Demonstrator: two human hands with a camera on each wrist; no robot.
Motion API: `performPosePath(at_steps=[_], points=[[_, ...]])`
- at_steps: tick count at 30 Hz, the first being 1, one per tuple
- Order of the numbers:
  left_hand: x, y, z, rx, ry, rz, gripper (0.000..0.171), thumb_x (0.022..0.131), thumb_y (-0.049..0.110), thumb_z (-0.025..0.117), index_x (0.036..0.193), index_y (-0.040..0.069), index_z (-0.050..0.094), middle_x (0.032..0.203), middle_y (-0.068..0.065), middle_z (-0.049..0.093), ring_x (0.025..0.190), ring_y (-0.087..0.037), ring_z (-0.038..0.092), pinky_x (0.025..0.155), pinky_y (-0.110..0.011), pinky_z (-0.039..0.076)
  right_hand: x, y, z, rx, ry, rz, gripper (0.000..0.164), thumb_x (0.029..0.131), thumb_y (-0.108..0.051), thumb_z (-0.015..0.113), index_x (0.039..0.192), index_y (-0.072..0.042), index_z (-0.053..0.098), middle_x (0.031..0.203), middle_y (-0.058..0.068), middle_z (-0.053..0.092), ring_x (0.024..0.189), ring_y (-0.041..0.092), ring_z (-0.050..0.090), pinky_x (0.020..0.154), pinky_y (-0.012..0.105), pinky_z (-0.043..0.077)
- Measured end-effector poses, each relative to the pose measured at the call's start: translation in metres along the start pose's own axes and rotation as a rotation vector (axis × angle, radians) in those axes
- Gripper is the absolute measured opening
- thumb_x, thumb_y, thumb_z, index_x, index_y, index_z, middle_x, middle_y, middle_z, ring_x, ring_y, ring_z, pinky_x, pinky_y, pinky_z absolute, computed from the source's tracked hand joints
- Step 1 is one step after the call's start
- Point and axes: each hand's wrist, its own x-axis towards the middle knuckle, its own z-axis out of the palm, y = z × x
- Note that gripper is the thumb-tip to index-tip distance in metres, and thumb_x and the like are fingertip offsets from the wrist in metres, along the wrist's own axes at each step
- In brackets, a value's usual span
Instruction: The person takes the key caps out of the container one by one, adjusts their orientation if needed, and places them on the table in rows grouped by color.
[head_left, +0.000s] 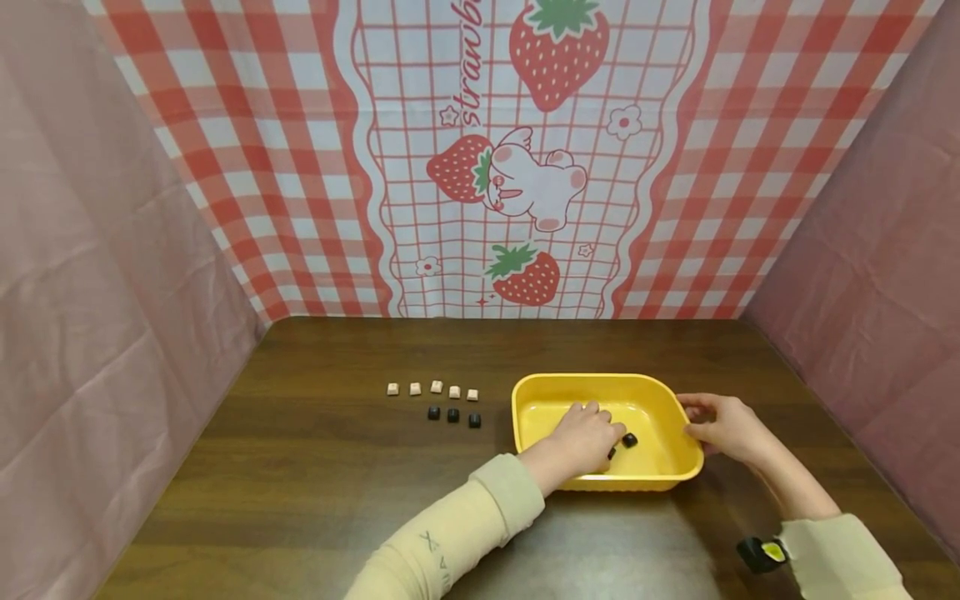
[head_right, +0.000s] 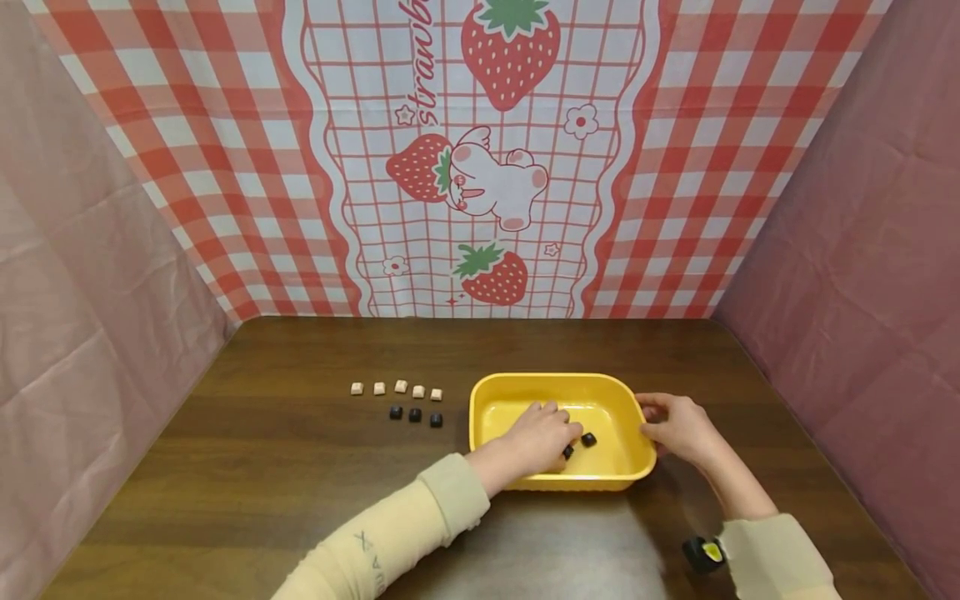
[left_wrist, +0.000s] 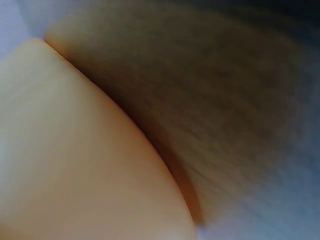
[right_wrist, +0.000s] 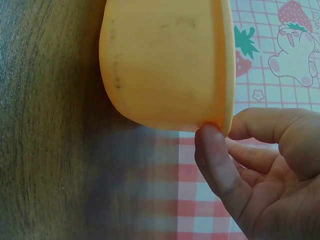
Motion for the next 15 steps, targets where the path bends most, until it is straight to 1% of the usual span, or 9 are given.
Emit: performPosePath(at_steps=[4, 8, 13, 15], points=[[0.0005, -0.0009, 0.0004, 0.016, 0.011, 0.004, 0.033, 0.081, 0.033, 0.068, 0.113, 0.031, 0.062, 0.102, 0.008, 0.060, 0.094, -0.012, 0.051, 0.077, -0.028, 0.038, 0.0008, 0.0007, -0.0003, 0.003, 0.003, -0.002, 0.053, 0.083, -0.004, 0.063, 0.129, 0.015, 0.044, 0.100, 0.021, 0.057, 0.075, 0.021, 0.061, 0.060, 0.033, 0.055], [0.0007, -0.0019, 0.0001, 0.034, 0.029, 0.003, 0.033, 0.080, 0.036, 0.069, 0.112, 0.031, 0.061, 0.102, 0.008, 0.059, 0.094, -0.012, 0.049, 0.075, -0.028, 0.035, 0.0012, 0.0016, 0.0003, 0.013, 0.010, -0.004, 0.053, 0.083, -0.004, 0.063, 0.128, 0.015, 0.045, 0.099, 0.020, 0.057, 0.075, 0.021, 0.062, 0.059, 0.033, 0.055], [-0.0007, -0.0033, -0.0041, 0.049, 0.046, -0.004, 0.033, 0.079, 0.038, 0.069, 0.110, 0.031, 0.060, 0.100, 0.009, 0.058, 0.092, -0.011, 0.048, 0.071, -0.026, 0.033, 0.0003, 0.0015, 0.0009, 0.025, 0.011, 0.002, 0.053, 0.083, -0.004, 0.063, 0.129, 0.014, 0.045, 0.100, 0.021, 0.057, 0.076, 0.021, 0.062, 0.059, 0.032, 0.055], [-0.0022, -0.0041, -0.0064, 0.052, 0.043, -0.006, 0.033, 0.080, 0.039, 0.069, 0.110, 0.030, 0.060, 0.100, 0.009, 0.058, 0.091, -0.011, 0.047, 0.071, -0.025, 0.032, -0.0003, 0.0008, 0.0012, 0.026, 0.009, 0.010, 0.053, 0.083, -0.004, 0.063, 0.129, 0.014, 0.044, 0.101, 0.020, 0.057, 0.077, 0.021, 0.062, 0.060, 0.032, 0.056]])
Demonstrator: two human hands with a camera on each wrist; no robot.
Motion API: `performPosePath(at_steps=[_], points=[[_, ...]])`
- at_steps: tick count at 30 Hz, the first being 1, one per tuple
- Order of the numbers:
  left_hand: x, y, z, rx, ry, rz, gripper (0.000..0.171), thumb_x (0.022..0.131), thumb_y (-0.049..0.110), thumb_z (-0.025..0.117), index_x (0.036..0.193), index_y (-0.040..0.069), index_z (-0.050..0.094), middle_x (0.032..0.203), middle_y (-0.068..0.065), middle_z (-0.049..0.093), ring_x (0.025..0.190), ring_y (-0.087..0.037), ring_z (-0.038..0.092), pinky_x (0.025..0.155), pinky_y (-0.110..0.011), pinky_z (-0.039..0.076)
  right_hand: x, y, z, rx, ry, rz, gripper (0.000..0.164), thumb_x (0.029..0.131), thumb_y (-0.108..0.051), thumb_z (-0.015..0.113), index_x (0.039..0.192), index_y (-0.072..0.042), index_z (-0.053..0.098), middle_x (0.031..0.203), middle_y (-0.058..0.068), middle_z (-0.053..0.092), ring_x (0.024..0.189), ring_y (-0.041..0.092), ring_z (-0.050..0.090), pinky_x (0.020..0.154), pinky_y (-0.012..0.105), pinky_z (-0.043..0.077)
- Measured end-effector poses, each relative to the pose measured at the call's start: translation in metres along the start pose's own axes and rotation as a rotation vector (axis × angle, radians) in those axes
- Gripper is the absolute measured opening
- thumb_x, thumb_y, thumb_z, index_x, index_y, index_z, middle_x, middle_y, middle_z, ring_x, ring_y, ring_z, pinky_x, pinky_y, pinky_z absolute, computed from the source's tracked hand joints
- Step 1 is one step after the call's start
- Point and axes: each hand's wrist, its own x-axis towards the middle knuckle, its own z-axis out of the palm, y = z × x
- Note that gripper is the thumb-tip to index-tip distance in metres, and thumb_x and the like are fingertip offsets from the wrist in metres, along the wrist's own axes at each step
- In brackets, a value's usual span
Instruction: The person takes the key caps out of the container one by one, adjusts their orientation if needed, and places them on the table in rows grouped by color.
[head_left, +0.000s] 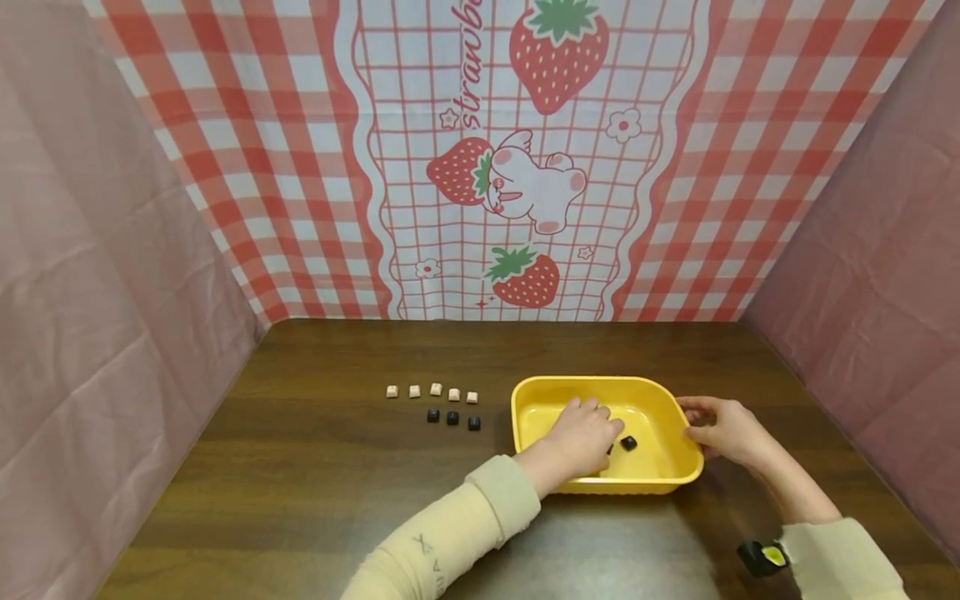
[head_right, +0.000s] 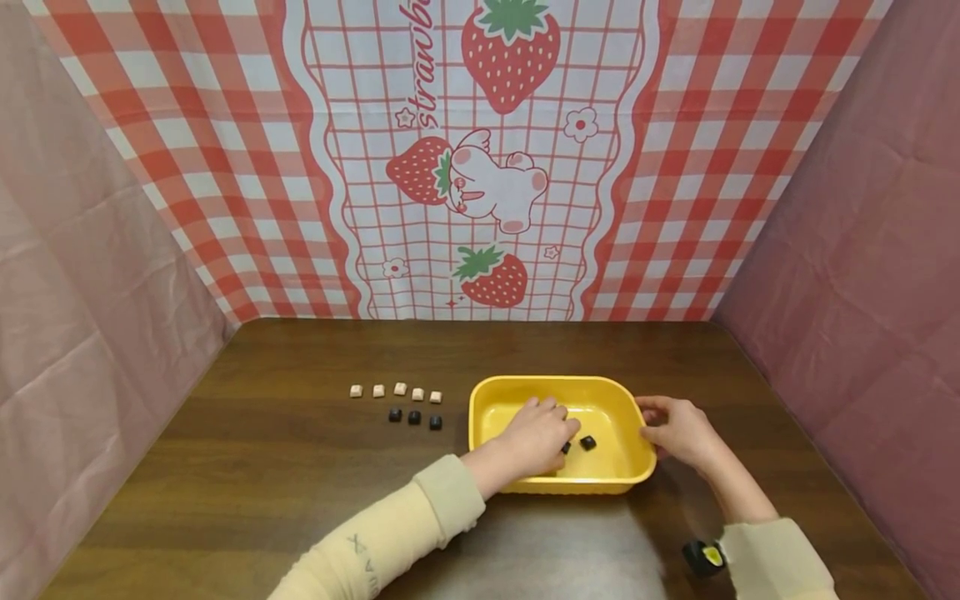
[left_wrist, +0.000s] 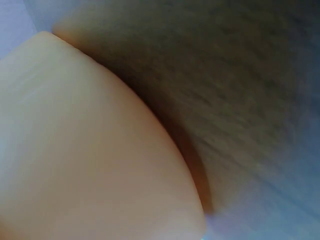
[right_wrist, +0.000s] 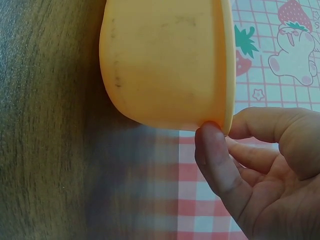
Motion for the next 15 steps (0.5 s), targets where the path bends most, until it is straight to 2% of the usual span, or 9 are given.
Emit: performPosePath(at_steps=[9, 15], points=[[-0.009, -0.006, -0.009, 0.001, -0.017, 0.000, 0.033, 0.081, 0.041, 0.067, 0.110, 0.029, 0.059, 0.099, 0.009, 0.058, 0.093, -0.010, 0.047, 0.076, -0.026, 0.033, 0.000, 0.001, 0.001, -0.006, 0.006, -0.007, 0.053, 0.083, -0.005, 0.064, 0.129, 0.013, 0.045, 0.100, 0.020, 0.057, 0.075, 0.021, 0.062, 0.060, 0.032, 0.055], [-0.018, -0.013, -0.019, -0.020, -0.023, -0.013, 0.031, 0.083, 0.039, 0.065, 0.111, 0.027, 0.059, 0.101, 0.008, 0.058, 0.091, -0.011, 0.046, 0.075, -0.026, 0.032, 0.000, 0.001, 0.001, -0.005, 0.017, -0.022, 0.053, 0.082, -0.004, 0.064, 0.128, 0.014, 0.046, 0.099, 0.020, 0.058, 0.073, 0.021, 0.062, 0.058, 0.032, 0.055]])
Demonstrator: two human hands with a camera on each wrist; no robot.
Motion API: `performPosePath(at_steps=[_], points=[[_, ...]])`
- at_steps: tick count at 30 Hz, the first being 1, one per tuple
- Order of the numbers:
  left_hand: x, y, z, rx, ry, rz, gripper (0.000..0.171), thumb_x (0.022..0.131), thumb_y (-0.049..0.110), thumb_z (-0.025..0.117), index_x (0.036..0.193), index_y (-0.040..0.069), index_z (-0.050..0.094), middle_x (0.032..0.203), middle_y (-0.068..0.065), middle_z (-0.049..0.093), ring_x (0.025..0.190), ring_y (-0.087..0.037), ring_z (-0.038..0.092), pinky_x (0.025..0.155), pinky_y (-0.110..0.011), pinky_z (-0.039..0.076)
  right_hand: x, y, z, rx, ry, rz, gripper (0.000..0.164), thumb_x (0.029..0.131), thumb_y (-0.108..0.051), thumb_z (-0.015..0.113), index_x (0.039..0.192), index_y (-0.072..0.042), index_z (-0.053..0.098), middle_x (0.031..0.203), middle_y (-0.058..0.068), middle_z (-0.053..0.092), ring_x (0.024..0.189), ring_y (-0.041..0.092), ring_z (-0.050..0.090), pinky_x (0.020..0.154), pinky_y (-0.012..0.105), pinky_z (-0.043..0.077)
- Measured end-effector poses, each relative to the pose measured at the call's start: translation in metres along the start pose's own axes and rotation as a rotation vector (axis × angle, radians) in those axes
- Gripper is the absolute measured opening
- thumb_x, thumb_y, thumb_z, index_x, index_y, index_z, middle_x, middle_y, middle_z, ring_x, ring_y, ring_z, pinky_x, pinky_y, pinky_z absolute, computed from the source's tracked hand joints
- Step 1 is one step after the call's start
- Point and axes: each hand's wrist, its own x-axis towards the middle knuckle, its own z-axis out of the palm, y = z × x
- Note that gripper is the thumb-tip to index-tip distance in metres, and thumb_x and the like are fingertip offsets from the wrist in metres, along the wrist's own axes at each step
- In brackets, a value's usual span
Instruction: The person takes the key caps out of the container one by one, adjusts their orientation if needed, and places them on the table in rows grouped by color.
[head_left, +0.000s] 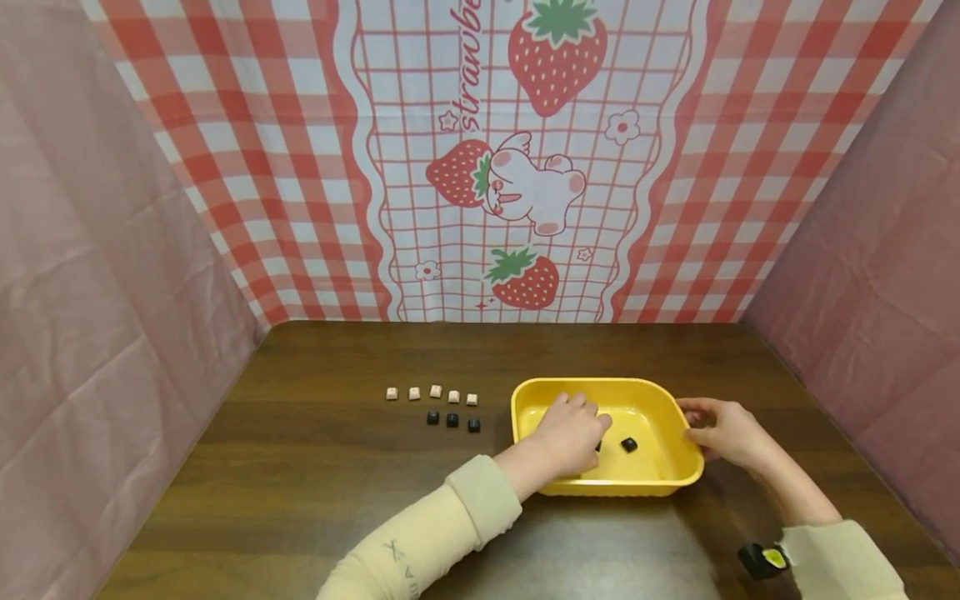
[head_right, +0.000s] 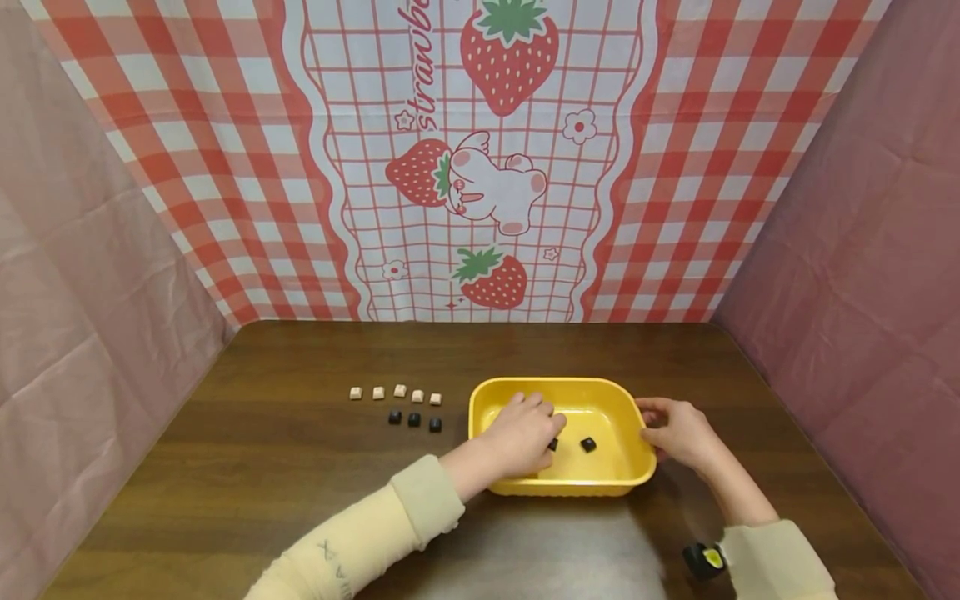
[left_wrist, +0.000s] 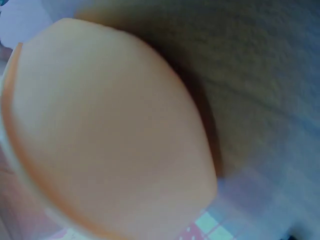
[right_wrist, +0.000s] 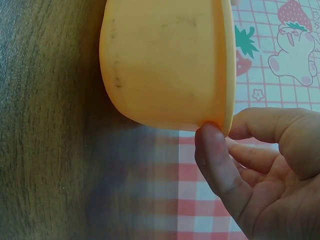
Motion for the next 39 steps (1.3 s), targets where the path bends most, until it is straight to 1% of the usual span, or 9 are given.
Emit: performPosePath(at_steps=[4, 11, 16, 21, 26, 31, 34, 39], points=[[-0.005, -0.006, -0.007, -0.003, 0.010, -0.008, 0.030, 0.082, 0.040, 0.066, 0.108, 0.026, 0.059, 0.099, 0.008, 0.057, 0.091, -0.012, 0.046, 0.075, -0.027, 0.033, -0.001, -0.001, 0.000, 0.000, -0.005, 0.012, 0.053, 0.082, -0.005, 0.064, 0.128, 0.014, 0.046, 0.099, 0.020, 0.057, 0.074, 0.021, 0.062, 0.059, 0.033, 0.055], [-0.015, -0.017, -0.021, -0.025, 0.029, -0.024, 0.031, 0.084, 0.040, 0.065, 0.110, 0.025, 0.060, 0.102, 0.007, 0.058, 0.095, -0.013, 0.047, 0.079, -0.028, 0.035, 0.000, 0.000, 0.000, 0.000, -0.003, 0.014, 0.052, 0.082, -0.004, 0.064, 0.128, 0.014, 0.046, 0.098, 0.019, 0.057, 0.074, 0.021, 0.061, 0.059, 0.032, 0.055], [-0.022, -0.023, -0.032, -0.014, 0.058, -0.032, 0.027, 0.083, 0.037, 0.064, 0.106, 0.023, 0.060, 0.097, 0.006, 0.058, 0.093, -0.015, 0.048, 0.081, -0.031, 0.037, 0.000, 0.001, 0.000, 0.001, -0.003, 0.018, 0.053, 0.082, -0.005, 0.064, 0.128, 0.014, 0.046, 0.099, 0.019, 0.057, 0.074, 0.021, 0.061, 0.059, 0.033, 0.055], [-0.031, -0.031, -0.039, -0.013, 0.095, -0.028, 0.021, 0.083, 0.032, 0.064, 0.101, 0.023, 0.060, 0.093, 0.006, 0.058, 0.084, -0.014, 0.045, 0.072, -0.028, 0.032, 0.001, 0.002, 0.001, -0.004, -0.001, 0.024, 0.053, 0.082, -0.004, 0.064, 0.128, 0.013, 0.046, 0.099, 0.019, 0.056, 0.073, 0.021, 0.061, 0.059, 0.032, 0.055], [-0.041, -0.039, -0.046, -0.022, 0.096, -0.035, 0.021, 0.084, 0.033, 0.064, 0.102, 0.023, 0.059, 0.095, 0.005, 0.058, 0.082, -0.014, 0.043, 0.069, -0.027, 0.029, 0.001, 0.001, 0.000, -0.007, 0.000, 0.015, 0.053, 0.082, -0.004, 0.065, 0.128, 0.015, 0.046, 0.098, 0.020, 0.057, 0.072, 0.021, 0.061, 0.057, 0.033, 0.055], [-0.051, -0.049, -0.050, -0.045, 0.102, -0.046, 0.023, 0.083, 0.033, 0.065, 0.102, 0.022, 0.059, 0.094, 0.004, 0.057, 0.083, -0.014, 0.042, 0.070, -0.028, 0.030, 0.001, 0.001, 0.000, -0.014, -0.004, 0.016, 0.053, 0.082, -0.004, 0.065, 0.128, 0.014, 0.045, 0.099, 0.020, 0.058, 0.072, 0.020, 0.061, 0.058, 0.033, 0.055], [-0.056, -0.056, -0.048, -0.058, 0.117, -0.051, 0.023, 0.083, 0.031, 0.066, 0.102, 0.021, 0.060, 0.093, 0.004, 0.056, 0.083, -0.015, 0.043, 0.071, -0.029, 0.030, 0.001, 0.001, -0.001, -0.015, -0.009, 0.013, 0.053, 0.082, -0.004, 0.065, 0.128, 0.015, 0.045, 0.099, 0.021, 0.057, 0.072, 0.020, 0.061, 0.058, 0.032, 0.055], [-0.065, -0.069, -0.044, -0.082, 0.122, -0.071, 0.023, 0.082, 0.030, 0.067, 0.102, 0.020, 0.060, 0.091, 0.004, 0.055, 0.084, -0.015, 0.042, 0.072, -0.029, 0.031, 0.001, 0.000, -0.001, -0.012, -0.010, 0.015, 0.054, 0.082, -0.004, 0.065, 0.128, 0.015, 0.045, 0.099, 0.021, 0.058, 0.071, 0.020, 0.061, 0.058, 0.032, 0.055]])
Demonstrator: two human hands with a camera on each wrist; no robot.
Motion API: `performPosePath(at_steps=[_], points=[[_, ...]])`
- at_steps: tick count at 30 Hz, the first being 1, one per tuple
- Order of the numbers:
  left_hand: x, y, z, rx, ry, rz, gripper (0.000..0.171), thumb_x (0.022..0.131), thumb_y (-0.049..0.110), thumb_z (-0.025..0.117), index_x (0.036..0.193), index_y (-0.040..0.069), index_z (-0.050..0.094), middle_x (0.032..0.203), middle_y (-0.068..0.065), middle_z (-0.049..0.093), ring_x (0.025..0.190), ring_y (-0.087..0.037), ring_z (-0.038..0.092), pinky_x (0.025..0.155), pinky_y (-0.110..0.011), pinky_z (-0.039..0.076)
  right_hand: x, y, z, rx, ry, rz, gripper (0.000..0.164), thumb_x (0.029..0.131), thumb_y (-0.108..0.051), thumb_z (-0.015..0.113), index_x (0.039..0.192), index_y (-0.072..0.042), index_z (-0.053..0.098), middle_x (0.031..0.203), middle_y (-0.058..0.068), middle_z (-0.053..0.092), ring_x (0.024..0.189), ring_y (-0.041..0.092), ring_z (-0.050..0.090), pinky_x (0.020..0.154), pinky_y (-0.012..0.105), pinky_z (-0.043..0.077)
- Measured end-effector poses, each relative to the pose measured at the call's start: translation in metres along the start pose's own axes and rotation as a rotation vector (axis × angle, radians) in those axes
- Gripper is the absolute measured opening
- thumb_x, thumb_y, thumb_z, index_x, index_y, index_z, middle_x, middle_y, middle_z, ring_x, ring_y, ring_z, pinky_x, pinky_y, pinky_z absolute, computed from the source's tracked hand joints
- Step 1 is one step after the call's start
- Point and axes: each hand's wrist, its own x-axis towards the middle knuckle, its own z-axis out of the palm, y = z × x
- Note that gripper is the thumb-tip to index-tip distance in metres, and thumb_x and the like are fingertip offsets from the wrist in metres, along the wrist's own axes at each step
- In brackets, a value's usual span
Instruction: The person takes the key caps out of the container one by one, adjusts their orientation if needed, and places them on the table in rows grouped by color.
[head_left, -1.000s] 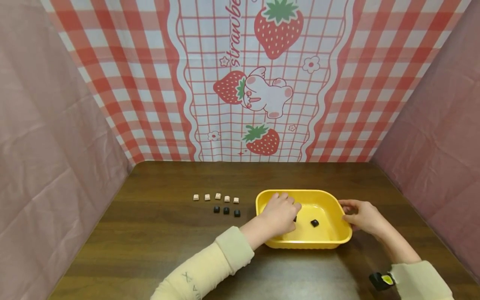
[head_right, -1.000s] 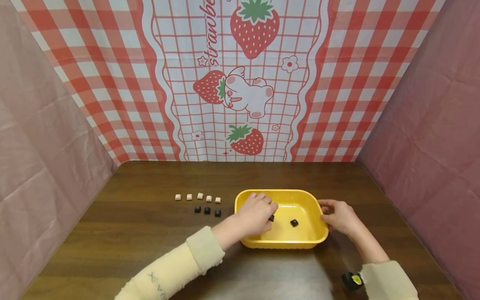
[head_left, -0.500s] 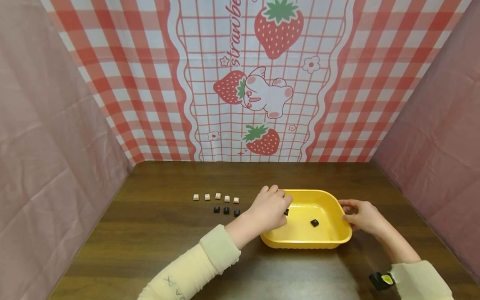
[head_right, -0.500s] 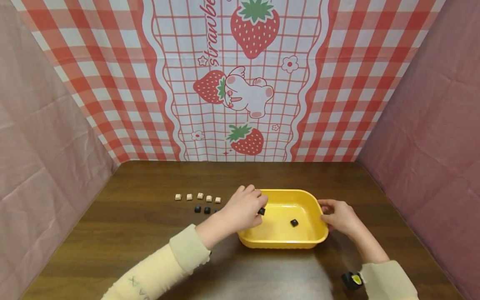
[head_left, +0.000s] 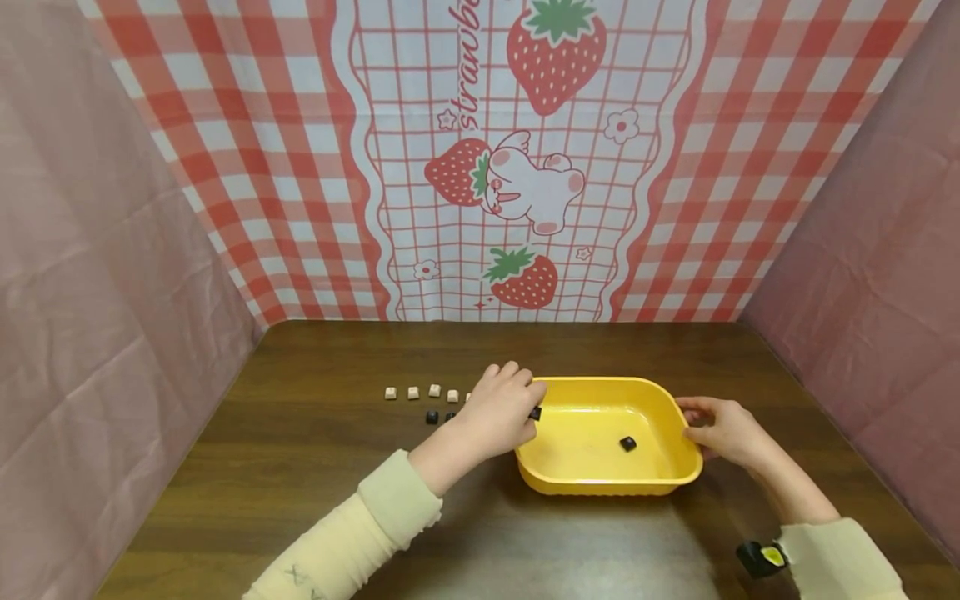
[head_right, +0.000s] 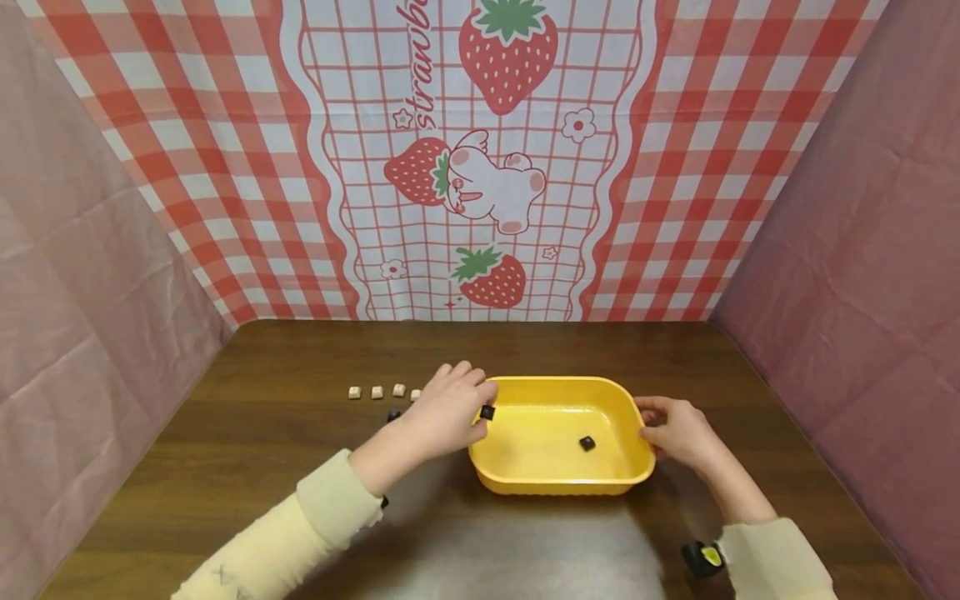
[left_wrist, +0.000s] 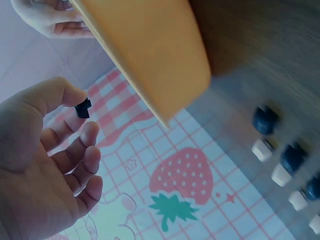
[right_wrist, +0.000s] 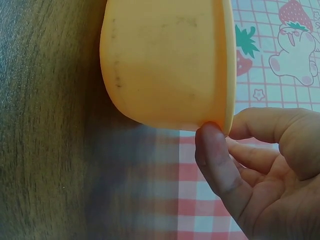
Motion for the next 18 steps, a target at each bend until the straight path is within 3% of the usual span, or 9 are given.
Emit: performPosePath(at_steps=[6, 13, 18], points=[[-0.012, -0.015, 0.003, -0.033, 0.031, -0.031, 0.021, 0.081, 0.028, 0.069, 0.099, 0.019, 0.060, 0.088, 0.004, 0.054, 0.082, -0.015, 0.042, 0.072, -0.030, 0.031, 0.000, -0.001, 0.000, -0.003, -0.002, 0.003, 0.053, 0.083, -0.003, 0.065, 0.128, 0.015, 0.044, 0.099, 0.021, 0.057, 0.071, 0.020, 0.061, 0.058, 0.032, 0.055], [-0.024, -0.033, 0.010, -0.022, 0.143, -0.023, 0.016, 0.077, 0.024, 0.069, 0.090, 0.020, 0.060, 0.085, 0.004, 0.055, 0.082, -0.016, 0.045, 0.070, -0.030, 0.033, 0.000, -0.003, 0.000, 0.001, 0.005, -0.003, 0.053, 0.083, -0.003, 0.065, 0.128, 0.016, 0.044, 0.098, 0.021, 0.058, 0.071, 0.021, 0.062, 0.057, 0.032, 0.055], [-0.036, -0.048, 0.017, -0.012, 0.173, -0.032, 0.016, 0.074, 0.021, 0.070, 0.085, 0.021, 0.057, 0.082, 0.005, 0.052, 0.082, -0.017, 0.046, 0.070, -0.030, 0.033, 0.000, -0.002, 0.001, 0.000, 0.000, -0.004, 0.054, 0.082, -0.003, 0.065, 0.128, 0.016, 0.044, 0.098, 0.021, 0.058, 0.072, 0.021, 0.062, 0.058, 0.032, 0.055]])
